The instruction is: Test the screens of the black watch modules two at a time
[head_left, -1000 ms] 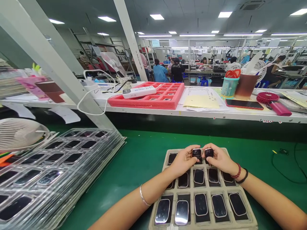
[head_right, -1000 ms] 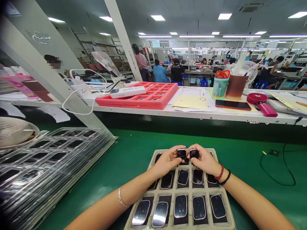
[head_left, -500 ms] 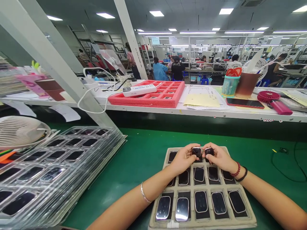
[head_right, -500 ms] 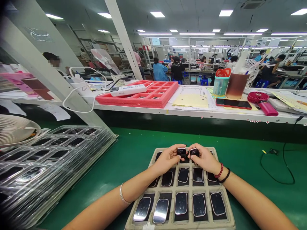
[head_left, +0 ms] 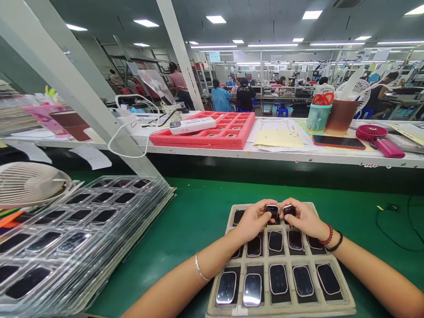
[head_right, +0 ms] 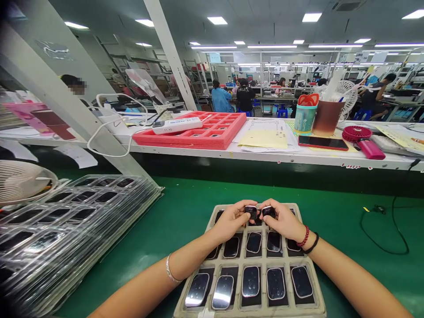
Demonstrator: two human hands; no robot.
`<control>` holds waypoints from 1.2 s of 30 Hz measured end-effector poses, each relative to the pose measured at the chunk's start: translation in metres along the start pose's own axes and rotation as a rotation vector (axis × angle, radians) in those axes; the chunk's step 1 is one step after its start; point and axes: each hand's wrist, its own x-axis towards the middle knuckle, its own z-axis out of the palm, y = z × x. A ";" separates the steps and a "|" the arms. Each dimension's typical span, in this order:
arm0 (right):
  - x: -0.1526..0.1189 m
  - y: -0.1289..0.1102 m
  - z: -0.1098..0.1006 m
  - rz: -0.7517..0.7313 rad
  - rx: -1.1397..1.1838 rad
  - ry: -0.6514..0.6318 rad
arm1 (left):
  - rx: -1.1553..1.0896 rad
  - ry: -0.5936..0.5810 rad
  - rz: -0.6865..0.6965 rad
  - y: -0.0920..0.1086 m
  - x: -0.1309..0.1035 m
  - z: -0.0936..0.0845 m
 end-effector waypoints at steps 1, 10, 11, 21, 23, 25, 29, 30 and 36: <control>0.000 0.000 0.000 -0.001 -0.005 -0.001 | 0.000 0.002 0.001 0.000 0.000 0.000; 0.000 0.002 -0.001 0.006 -0.011 -0.020 | 0.020 0.026 -0.025 -0.001 0.000 0.000; 0.000 0.001 -0.001 0.011 -0.013 -0.018 | 0.021 0.021 -0.025 -0.001 0.001 0.000; -0.001 0.002 0.000 0.033 -0.019 -0.007 | 0.015 0.027 -0.022 0.001 0.000 0.001; 0.000 0.002 0.000 0.025 -0.017 -0.013 | 0.015 0.024 -0.016 0.000 0.000 0.000; 0.000 0.001 0.000 0.005 -0.006 -0.024 | 0.020 0.031 -0.014 -0.001 0.000 0.000; -0.001 0.000 0.000 -0.004 0.019 -0.023 | 0.026 0.031 -0.019 -0.001 0.001 0.000; -0.001 0.000 0.000 -0.002 0.022 -0.021 | 0.027 0.027 -0.021 0.000 0.001 0.000; -0.001 0.000 0.001 0.012 0.013 -0.018 | 0.020 0.025 -0.007 -0.001 0.000 -0.001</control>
